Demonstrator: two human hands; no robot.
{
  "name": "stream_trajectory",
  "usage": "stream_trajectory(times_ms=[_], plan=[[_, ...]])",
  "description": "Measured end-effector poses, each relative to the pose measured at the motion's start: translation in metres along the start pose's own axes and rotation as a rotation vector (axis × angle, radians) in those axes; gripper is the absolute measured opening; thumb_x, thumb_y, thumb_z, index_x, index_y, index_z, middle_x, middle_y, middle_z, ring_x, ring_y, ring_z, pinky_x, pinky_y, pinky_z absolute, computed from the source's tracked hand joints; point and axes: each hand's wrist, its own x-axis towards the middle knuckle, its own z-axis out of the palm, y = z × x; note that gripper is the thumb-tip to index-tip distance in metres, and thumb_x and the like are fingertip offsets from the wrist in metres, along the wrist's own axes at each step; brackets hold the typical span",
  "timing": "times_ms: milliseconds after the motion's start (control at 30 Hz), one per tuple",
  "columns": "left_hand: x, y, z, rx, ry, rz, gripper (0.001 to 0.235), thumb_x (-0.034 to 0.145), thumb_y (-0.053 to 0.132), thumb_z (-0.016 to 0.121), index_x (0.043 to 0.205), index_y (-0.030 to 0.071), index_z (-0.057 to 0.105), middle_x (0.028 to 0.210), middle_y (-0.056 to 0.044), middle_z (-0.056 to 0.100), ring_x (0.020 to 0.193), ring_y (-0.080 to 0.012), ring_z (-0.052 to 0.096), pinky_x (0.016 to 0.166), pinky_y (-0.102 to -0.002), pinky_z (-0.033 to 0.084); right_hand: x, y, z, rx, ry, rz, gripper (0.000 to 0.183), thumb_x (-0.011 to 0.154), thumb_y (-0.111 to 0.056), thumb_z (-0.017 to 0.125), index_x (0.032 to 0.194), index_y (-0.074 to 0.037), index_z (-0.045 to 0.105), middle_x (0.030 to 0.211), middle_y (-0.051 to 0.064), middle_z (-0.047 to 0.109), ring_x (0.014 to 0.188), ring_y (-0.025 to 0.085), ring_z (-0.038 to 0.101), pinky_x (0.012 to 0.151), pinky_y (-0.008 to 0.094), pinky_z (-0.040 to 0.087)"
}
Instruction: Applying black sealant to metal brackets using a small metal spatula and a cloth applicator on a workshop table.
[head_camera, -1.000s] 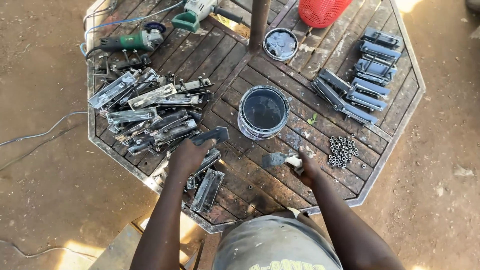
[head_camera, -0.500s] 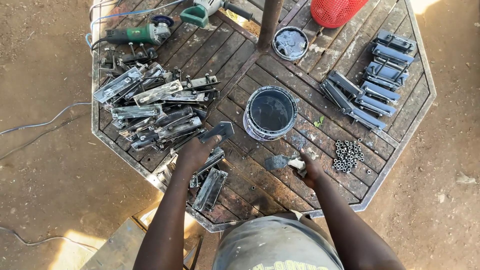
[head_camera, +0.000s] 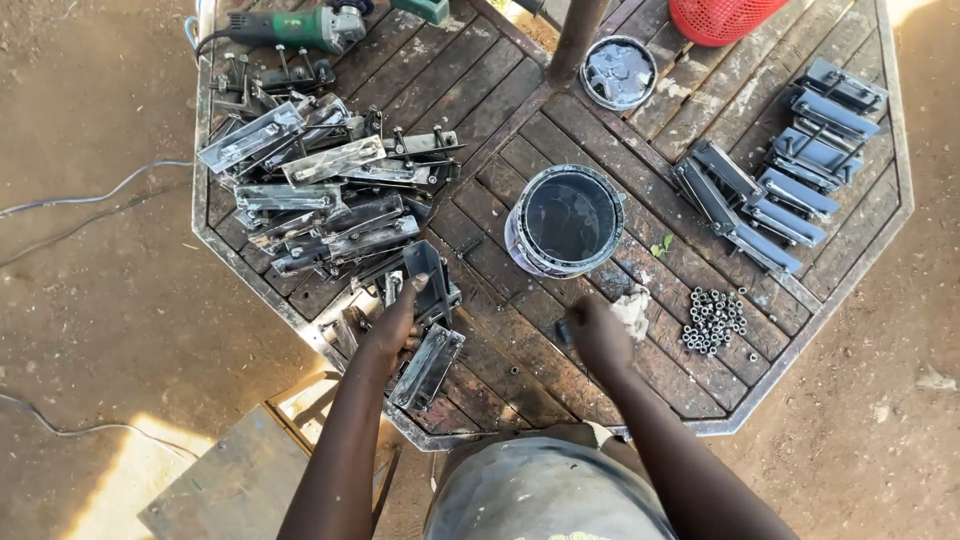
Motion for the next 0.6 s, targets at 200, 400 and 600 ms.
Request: stream_trajectory(times_ms=[200, 400, 600], plan=[[-0.004, -0.008, 0.009, -0.259, -0.017, -0.072, 0.08, 0.089, 0.083, 0.058, 0.094, 0.004, 0.059, 0.067, 0.002, 0.033, 0.049, -0.0083, 0.033, 0.049, -0.027, 0.029, 0.009, -0.108, 0.015, -0.287, -0.274, -0.316, 0.032, 0.098, -0.037, 0.057, 0.114, -0.012, 0.068, 0.109, 0.013, 0.071, 0.097, 0.032, 0.075, 0.078, 0.048, 0.062], [-0.048, 0.009, 0.005, -0.342, -0.028, -0.023, 0.074, 0.091, 0.081, 0.057, 0.102, 0.008, 0.054, 0.071, 0.002, 0.033, 0.054, -0.0087, 0.035, 0.053, -0.028, 0.028, 0.058, -0.101, 0.09, -0.478, -0.336, -0.361, 0.029, 0.099, -0.038, 0.055, 0.112, -0.018, 0.071, 0.105, 0.006, 0.07, 0.095, 0.027, 0.075, 0.075, 0.045, 0.062], [0.006, -0.04, -0.016, -0.121, 0.043, 0.211, 0.063, 0.1, 0.068, 0.061, 0.094, 0.006, 0.061, 0.062, 0.001, 0.034, 0.048, -0.0109, 0.033, 0.053, -0.03, 0.033, 0.047, -0.084, 0.05, -0.244, -0.413, -0.399, 0.029, 0.099, -0.022, 0.054, 0.121, -0.007, 0.066, 0.1, 0.016, 0.07, 0.091, 0.032, 0.075, 0.07, 0.042, 0.062]])
